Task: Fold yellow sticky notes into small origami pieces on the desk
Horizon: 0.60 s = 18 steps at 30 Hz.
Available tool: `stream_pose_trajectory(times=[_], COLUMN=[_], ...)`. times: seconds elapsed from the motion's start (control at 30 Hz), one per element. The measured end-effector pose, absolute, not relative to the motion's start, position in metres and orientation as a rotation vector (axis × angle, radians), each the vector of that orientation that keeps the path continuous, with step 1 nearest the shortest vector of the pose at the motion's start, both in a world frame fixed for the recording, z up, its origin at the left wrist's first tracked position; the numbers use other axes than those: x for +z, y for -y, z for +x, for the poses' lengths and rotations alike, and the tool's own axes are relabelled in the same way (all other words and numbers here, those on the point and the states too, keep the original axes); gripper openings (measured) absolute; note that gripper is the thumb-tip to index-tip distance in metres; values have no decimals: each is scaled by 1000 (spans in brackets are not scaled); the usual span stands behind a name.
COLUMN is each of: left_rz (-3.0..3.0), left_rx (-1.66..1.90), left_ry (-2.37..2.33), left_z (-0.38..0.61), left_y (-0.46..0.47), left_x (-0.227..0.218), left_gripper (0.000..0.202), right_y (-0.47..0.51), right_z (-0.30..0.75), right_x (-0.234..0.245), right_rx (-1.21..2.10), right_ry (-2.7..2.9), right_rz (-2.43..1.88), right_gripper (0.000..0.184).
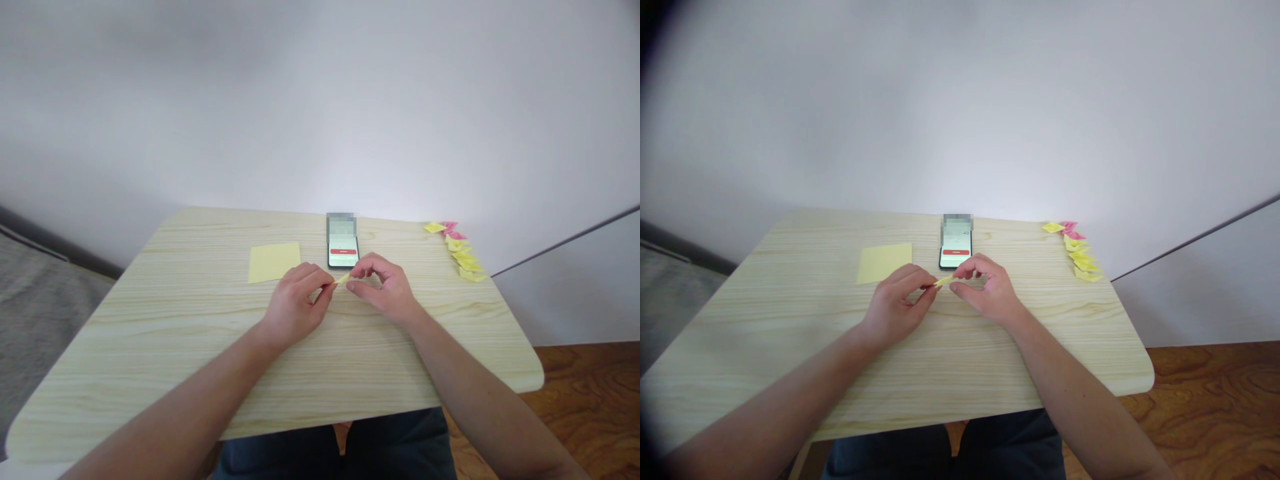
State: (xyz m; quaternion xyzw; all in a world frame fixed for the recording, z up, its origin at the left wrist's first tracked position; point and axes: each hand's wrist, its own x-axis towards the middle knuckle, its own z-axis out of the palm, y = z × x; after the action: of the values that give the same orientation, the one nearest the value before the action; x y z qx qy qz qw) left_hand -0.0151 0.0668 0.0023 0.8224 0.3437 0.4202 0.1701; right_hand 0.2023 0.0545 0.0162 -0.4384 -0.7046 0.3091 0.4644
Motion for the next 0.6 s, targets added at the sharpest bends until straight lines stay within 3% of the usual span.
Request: stream_pose_trajectory(times=[0.27,0.6], left_rz=[2378,2363], left_rx=[1196,1246], left_ry=[-978,-976], left_z=[-16,-15], left_y=[-67,-65], left_x=[2,3], left_gripper=[8,8], right_y=[-56,-56], right_z=[203,200], right_x=[16,15], right_rx=[914,1201], right_ry=[1634,1405], right_rz=[-1087,-1099], right_gripper=[12,25])
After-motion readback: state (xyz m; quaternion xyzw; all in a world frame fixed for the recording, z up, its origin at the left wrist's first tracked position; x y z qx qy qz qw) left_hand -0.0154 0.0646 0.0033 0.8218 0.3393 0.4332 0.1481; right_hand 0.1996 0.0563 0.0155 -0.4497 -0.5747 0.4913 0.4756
